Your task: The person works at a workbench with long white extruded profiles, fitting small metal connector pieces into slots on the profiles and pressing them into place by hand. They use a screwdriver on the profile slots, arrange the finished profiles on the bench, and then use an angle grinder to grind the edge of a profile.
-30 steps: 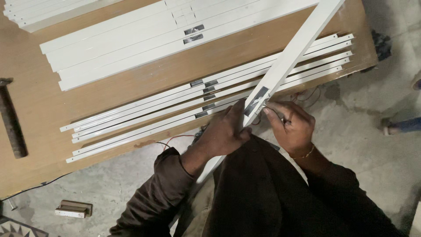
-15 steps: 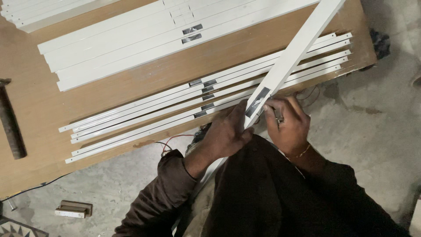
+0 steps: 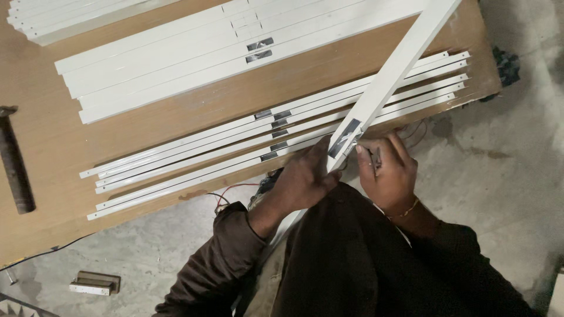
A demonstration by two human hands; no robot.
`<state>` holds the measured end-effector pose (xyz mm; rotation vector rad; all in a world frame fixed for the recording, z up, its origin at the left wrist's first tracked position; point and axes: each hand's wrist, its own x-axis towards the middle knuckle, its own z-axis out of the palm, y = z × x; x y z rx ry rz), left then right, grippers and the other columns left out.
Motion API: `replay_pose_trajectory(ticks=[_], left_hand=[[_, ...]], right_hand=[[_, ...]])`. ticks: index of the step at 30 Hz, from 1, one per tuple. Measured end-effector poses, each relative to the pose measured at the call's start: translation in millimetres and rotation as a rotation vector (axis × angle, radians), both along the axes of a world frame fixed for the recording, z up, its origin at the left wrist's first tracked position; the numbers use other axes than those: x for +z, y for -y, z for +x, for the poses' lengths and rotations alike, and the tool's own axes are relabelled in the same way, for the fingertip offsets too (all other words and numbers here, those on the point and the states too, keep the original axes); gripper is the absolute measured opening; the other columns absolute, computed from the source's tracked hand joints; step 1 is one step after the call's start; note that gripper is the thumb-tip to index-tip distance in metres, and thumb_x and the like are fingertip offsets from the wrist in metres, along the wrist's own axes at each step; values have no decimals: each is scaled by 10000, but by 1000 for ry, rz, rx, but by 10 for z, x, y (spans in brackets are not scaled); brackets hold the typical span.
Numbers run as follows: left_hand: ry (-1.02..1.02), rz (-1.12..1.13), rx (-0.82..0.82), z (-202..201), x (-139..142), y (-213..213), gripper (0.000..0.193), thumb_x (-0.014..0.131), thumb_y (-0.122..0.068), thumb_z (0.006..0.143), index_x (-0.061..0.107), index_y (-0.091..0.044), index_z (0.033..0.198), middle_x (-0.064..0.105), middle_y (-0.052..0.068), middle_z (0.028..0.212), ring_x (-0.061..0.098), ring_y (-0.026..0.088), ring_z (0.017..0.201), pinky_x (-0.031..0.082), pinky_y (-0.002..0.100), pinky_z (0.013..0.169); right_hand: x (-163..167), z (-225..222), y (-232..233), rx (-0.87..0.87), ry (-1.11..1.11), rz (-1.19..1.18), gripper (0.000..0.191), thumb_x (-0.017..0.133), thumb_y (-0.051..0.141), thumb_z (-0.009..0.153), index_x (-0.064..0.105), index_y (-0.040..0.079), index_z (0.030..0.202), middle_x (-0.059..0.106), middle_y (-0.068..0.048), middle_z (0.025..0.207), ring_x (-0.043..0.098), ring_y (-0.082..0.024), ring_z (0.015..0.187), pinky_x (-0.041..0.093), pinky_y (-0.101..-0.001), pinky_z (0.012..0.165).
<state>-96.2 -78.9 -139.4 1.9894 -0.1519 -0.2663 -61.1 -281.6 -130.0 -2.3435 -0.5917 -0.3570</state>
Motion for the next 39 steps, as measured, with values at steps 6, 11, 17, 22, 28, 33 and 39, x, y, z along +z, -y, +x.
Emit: replay_pose_trajectory(ticks=[6,11,17,22,28,33,39], left_hand=[[97,-60,-10,-15,-18,-32,752,767,-232,863,456,26,1497,698,279,1205,709,410,1123,575,453,954],[-20,-9,-7,-11,-13,-31,779,754,-259,845,441,14,1504,704,267,1166,708,404,1069,567,454,933],[117,-19,9,-42,-33,-31,748,769,-259,854,468,12,1482,696,281,1206,699,420,1109,567,464,948],[-20,4,3,-12,-30,-50,731,739,-289,875,462,-6,1489,700,262,1217,700,403,1113,564,442,955],[-84,-38,92,68,35,-132,727,776,-284,882,460,-27,1484,681,265,1255,677,393,1188,539,441,980],[-49,-76,47,19,92,-90,714,765,-260,865,485,-74,1494,693,246,1260,692,389,1177,561,436,961],[37,-15,37,2,128,-40,755,784,-246,861,448,-17,1498,680,261,1263,680,416,1166,568,443,950]], right_hand=[[5,16,11,48,-13,51,97,713,92,1037,653,17,1040,684,-95,992,692,-175,779,555,-323,669],[23,-23,-11,7,-36,61,104,725,80,1006,662,0,983,653,-114,896,659,-169,689,510,-308,574],[58,-40,-57,-17,-57,69,112,715,84,995,665,-16,1005,658,-129,943,664,-169,673,504,-312,559],[163,-96,-103,-13,-26,68,108,706,104,1023,660,6,1026,657,-128,980,684,-242,794,532,-349,663],[182,-258,54,-46,-221,159,116,697,153,1006,703,40,1032,690,-106,965,676,-210,735,547,-321,632],[69,-17,405,175,-328,-35,188,752,195,887,757,90,1043,761,-66,984,726,-186,846,576,-334,736],[156,40,476,48,-412,-5,275,828,207,861,776,96,1107,784,-46,1031,664,-124,789,531,-279,685]])
